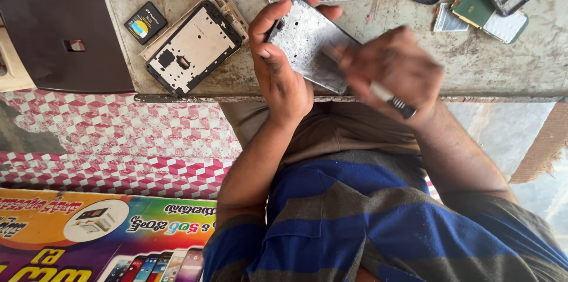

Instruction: The person uses a pen-like tool to scrape and clean the inner surface of a disassembled phone back cover. They repeatedly rub the tool across the surface to remove residue, occasionally lifting the cover to inspect progress.

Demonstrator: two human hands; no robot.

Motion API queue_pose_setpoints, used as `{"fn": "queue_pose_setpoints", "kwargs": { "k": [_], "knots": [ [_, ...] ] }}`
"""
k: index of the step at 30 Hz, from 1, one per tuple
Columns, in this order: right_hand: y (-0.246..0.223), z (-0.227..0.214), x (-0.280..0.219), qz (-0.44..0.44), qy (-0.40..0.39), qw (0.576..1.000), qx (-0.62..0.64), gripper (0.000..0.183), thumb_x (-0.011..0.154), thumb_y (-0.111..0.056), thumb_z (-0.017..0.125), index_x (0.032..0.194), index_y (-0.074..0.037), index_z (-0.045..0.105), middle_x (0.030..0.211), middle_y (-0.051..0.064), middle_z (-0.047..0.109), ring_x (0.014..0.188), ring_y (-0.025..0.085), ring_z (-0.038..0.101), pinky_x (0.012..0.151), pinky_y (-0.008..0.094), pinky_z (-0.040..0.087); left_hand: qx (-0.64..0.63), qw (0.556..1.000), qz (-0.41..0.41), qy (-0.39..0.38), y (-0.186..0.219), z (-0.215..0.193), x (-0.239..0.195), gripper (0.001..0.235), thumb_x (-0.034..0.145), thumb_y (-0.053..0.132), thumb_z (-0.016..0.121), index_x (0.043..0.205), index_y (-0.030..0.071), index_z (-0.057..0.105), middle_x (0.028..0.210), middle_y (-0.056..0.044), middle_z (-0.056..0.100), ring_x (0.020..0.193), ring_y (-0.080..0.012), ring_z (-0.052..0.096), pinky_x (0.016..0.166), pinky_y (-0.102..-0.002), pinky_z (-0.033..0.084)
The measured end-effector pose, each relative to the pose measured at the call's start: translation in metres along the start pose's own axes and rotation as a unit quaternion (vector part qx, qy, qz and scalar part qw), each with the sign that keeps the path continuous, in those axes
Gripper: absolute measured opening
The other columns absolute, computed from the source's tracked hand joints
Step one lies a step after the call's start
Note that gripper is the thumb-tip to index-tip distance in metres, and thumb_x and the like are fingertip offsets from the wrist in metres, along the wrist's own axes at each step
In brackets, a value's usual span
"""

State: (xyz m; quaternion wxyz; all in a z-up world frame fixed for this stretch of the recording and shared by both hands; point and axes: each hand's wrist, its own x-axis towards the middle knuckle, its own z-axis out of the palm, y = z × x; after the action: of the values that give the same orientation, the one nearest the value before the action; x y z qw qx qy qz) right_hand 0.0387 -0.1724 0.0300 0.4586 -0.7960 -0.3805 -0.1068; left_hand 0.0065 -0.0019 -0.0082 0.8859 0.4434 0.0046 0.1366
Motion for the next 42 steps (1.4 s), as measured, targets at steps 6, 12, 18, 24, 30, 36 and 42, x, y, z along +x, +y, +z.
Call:
{"fn": "queue_pose_setpoints", "kwargs": {
  "k": [6,12,18,24,30,36,42],
  "knots": [
    [-0.01,-0.013,0.014,-0.018,-0.057,0.997,0.038,0.012,0.09,-0.009,0.082,0.098,-0.006,0.074,0.106,0.008,0.077,0.09,0.02,0.07,0.079,0.036,0.051,-0.003,1.0,-0.011,-0.002,0.007,0.006,0.004,0.058,0.113,0.06,0.041,0.143,0.011,0.043,0.142,-0.023,0.059,0.113,-0.0308,0.066,0.101,-0.044,0.053],
    [-0.013,-0.003,0.024,-0.037,-0.056,0.994,0.091,0.009,0.092,-0.007,0.08,0.097,-0.007,0.073,0.108,0.009,0.078,0.094,0.019,0.069,0.081,0.037,0.051,0.009,1.0,-0.015,0.016,0.009,0.004,0.003,0.058,0.114,0.061,0.039,0.143,0.01,0.045,0.141,-0.024,0.06,0.119,-0.0306,0.063,0.106,-0.042,0.05],
    [-0.013,0.003,0.016,-0.03,-0.053,0.997,0.04,0.007,0.094,-0.012,0.078,0.098,-0.008,0.074,0.104,0.005,0.076,0.1,0.019,0.07,0.089,0.037,0.054,-0.043,0.999,-0.027,0.01,0.015,0.002,0.006,0.063,0.115,0.062,0.036,0.143,0.007,0.047,0.143,-0.024,0.059,0.121,-0.0297,0.06,0.111,-0.043,0.047],
    [-0.011,0.014,0.023,-0.023,-0.055,0.998,0.031,0.007,0.097,-0.012,0.075,0.101,-0.008,0.072,0.112,0.008,0.077,0.105,0.02,0.069,0.091,0.036,0.052,-0.089,0.995,-0.048,0.015,0.015,-0.001,0.004,0.065,0.114,0.063,0.036,0.143,0.006,0.046,0.143,-0.024,0.058,0.12,-0.0276,0.059,0.108,-0.042,0.048],
    [-0.021,0.013,0.031,-0.007,-0.054,0.999,0.002,0.011,0.092,-0.008,0.079,0.101,-0.008,0.073,0.114,0.007,0.077,0.103,0.023,0.066,0.089,0.038,0.046,-0.089,0.995,-0.043,0.011,0.016,-0.003,0.003,0.065,0.114,0.064,0.036,0.143,0.007,0.047,0.142,-0.024,0.059,0.119,-0.0271,0.059,0.109,-0.042,0.048],
    [-0.019,0.009,0.026,-0.017,-0.057,0.998,0.012,0.016,0.09,-0.011,0.081,0.104,-0.008,0.074,0.115,0.006,0.076,0.098,0.021,0.064,0.094,0.042,0.042,-0.09,0.995,-0.037,0.007,0.013,-0.002,0.002,0.065,0.114,0.065,0.035,0.143,0.008,0.048,0.142,-0.023,0.06,0.12,-0.0269,0.059,0.109,-0.042,0.047],
    [-0.014,0.013,0.019,-0.042,-0.057,0.997,0.027,0.011,0.095,-0.015,0.079,0.102,-0.012,0.072,0.113,0.002,0.077,0.097,0.019,0.064,0.095,0.041,0.041,-0.096,0.994,-0.048,0.007,0.013,-0.003,0.003,0.065,0.113,0.065,0.036,0.143,0.008,0.048,0.143,-0.023,0.06,0.12,-0.0269,0.059,0.109,-0.042,0.047]
  ]
}}
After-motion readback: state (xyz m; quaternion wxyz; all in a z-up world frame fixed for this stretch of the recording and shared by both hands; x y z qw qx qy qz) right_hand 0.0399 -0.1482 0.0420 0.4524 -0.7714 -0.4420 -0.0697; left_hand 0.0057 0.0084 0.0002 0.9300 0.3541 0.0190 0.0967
